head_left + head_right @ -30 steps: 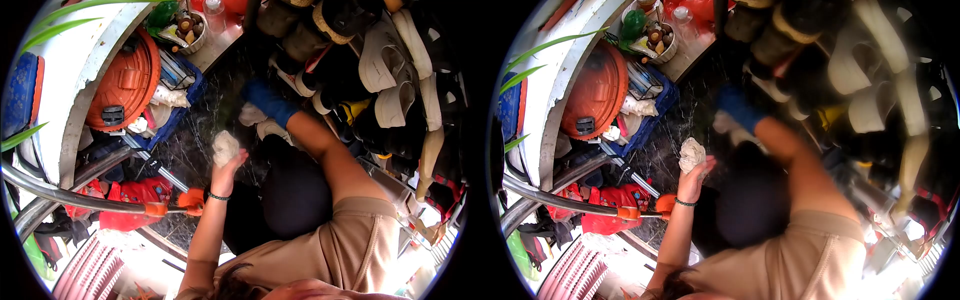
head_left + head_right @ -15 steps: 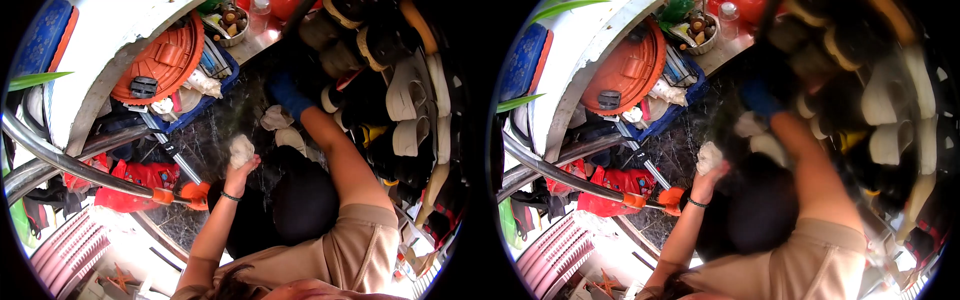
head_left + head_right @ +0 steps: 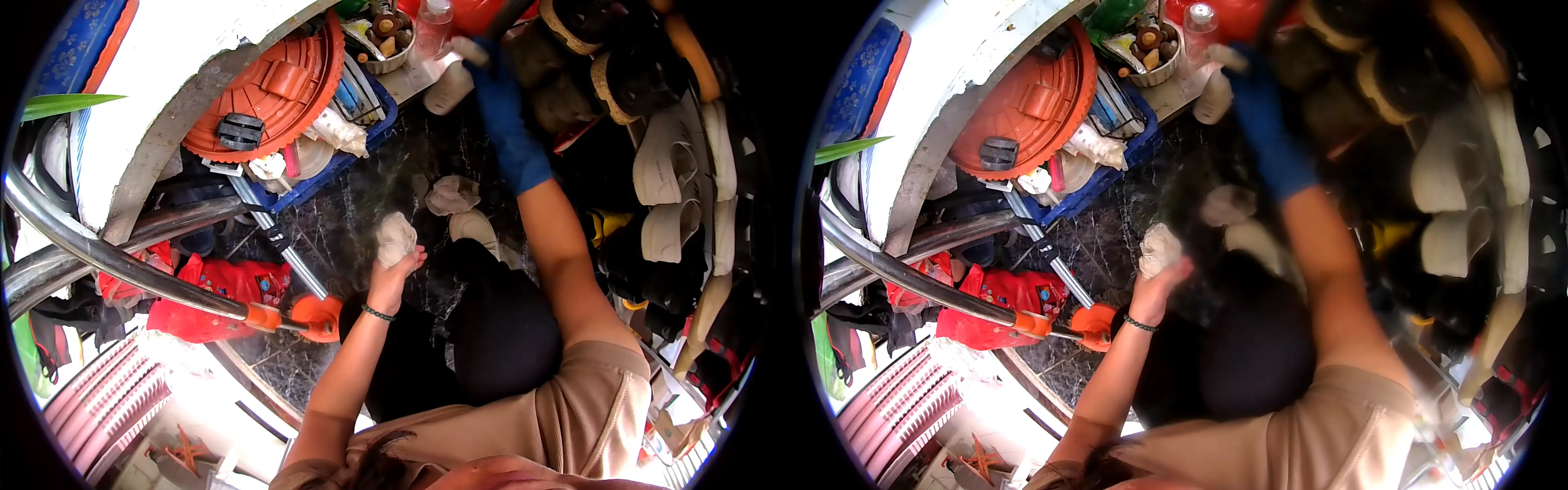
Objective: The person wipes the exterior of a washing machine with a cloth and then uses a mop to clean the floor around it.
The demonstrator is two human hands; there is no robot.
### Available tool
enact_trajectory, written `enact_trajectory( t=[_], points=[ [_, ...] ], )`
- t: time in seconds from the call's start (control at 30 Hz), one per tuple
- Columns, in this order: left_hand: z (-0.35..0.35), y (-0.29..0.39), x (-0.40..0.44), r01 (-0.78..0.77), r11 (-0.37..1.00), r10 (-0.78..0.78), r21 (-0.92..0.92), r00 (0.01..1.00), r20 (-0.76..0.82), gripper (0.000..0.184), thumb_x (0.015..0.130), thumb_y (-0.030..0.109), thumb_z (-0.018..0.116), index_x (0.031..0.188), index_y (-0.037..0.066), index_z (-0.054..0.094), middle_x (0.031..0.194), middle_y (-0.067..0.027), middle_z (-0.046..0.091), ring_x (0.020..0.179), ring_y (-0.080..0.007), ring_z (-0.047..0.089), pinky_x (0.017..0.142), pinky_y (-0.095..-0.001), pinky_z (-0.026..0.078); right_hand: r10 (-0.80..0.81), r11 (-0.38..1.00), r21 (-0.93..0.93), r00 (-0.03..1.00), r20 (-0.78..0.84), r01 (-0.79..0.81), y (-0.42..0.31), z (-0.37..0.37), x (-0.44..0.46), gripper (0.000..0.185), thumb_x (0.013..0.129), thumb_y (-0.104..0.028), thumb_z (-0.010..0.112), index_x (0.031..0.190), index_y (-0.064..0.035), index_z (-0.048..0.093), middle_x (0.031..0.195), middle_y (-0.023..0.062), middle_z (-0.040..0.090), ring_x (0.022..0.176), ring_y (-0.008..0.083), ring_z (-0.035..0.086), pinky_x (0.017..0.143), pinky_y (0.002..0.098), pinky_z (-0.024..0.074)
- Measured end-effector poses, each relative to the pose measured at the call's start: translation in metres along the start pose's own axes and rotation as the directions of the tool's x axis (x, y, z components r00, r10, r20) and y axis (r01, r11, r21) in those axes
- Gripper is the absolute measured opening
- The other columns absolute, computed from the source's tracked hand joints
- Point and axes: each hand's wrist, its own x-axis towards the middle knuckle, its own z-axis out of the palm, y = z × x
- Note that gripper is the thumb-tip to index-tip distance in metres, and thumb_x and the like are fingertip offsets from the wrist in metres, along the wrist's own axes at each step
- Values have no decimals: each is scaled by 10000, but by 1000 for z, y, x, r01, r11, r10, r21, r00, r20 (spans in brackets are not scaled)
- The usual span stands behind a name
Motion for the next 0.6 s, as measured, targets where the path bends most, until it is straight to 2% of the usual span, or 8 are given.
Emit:
enact_trajectory(
  t=[0.03, 0.07, 0.13, 0.17, 0.23, 0.27, 0.33, 0.6],
  points=[
    [0, 0, 0, 8, 1000, -8, 3, 1000, 1, 271, 853, 87, 589, 1106, -8, 564, 1025, -106, 632, 915, -183, 618, 813, -306, 491, 89, 977, 196, 996, 9, -89, -3, 0, 9, 332, 872, -109, 582, 1187, -24, 521, 1142, 64, 576, 1024, 182, 562, 873, 297, 445],
    [1, 0, 0, 5, 1000, -5, 1, 1000, -1, 271, 853, 87, 589, 1106, -8, 564, 1025, -106, 632, 915, -183, 618, 813, -306, 491, 88, 976, 197, 996, 12, -88, -5, 4, 17, 332, 872, -109, 582, 1187, -24, 521, 1142, 64, 576, 1024, 182, 562, 873, 297, 445],
    [2, 1, -1, 5, 1000, -5, 26, 1000, 13, 279, 851, 91, 591, 1110, -9, 560, 1025, -106, 631, 914, -182, 618, 808, -304, 490, -47, 994, 98, 995, -93, 56, -9, 13, 29, 360, 910, -184, 565, 1215, -4, 505, 1172, 90, 565, 1061, 187, 547, 894, 304, 432],
    [2, 2, 0, 5, 1000, -5, 26, 1000, 9, 279, 851, 91, 591, 1110, -9, 560, 1025, -106, 631, 914, -182, 618, 808, -304, 490, -45, 993, 101, 995, -91, 55, -10, 16, 34, 360, 910, -184, 565, 1215, -4, 505, 1172, 90, 565, 1061, 187, 547, 894, 304, 432],
    [1, 2, -2, -1, 1000, 0, 21, 1000, 16, 286, 851, 93, 591, 1116, -8, 554, 1028, -105, 628, 912, -181, 618, 807, -303, 490, -264, 964, 13, 957, -121, 267, -13, 19, 38, 326, 883, -129, 578, 1187, -30, 515, 1093, 59, 593, 998, 162, 550, 842, 303, 461],
    [0, 1, -2, 1, 1000, -1, 20, 1000, 13, 286, 851, 93, 591, 1116, -8, 554, 1028, -105, 628, 912, -181, 618, 807, -303, 490, -261, 964, 14, 958, -119, 264, -9, 22, 40, 326, 883, -129, 578, 1187, -30, 515, 1093, 59, 593, 998, 162, 550, 842, 303, 461],
    [-3, 1, 1, 0, 1000, 0, 19, 1000, 5, 289, 850, 94, 590, 1118, -7, 550, 1030, -106, 625, 911, -182, 617, 809, -303, 490, -258, 961, -102, 966, 19, 258, 0, 27, 46, 526, 862, -96, 618, 1340, -43, 404, 1310, 144, 484, 1221, 227, 458, 985, 335, 384],
    [-4, 4, 3, 5, 1000, -4, 28, 1000, -24, 283, 849, 83, 584, 1114, -9, 548, 1029, -110, 624, 907, -184, 618, 803, -297, 492, -341, 933, -106, 940, 36, 342, 8, 39, 48, 591, 844, -140, 666, 1343, -4, 379, 1306, 144, 478, 1213, 236, 461, 1001, 344, 375]
  ],
)
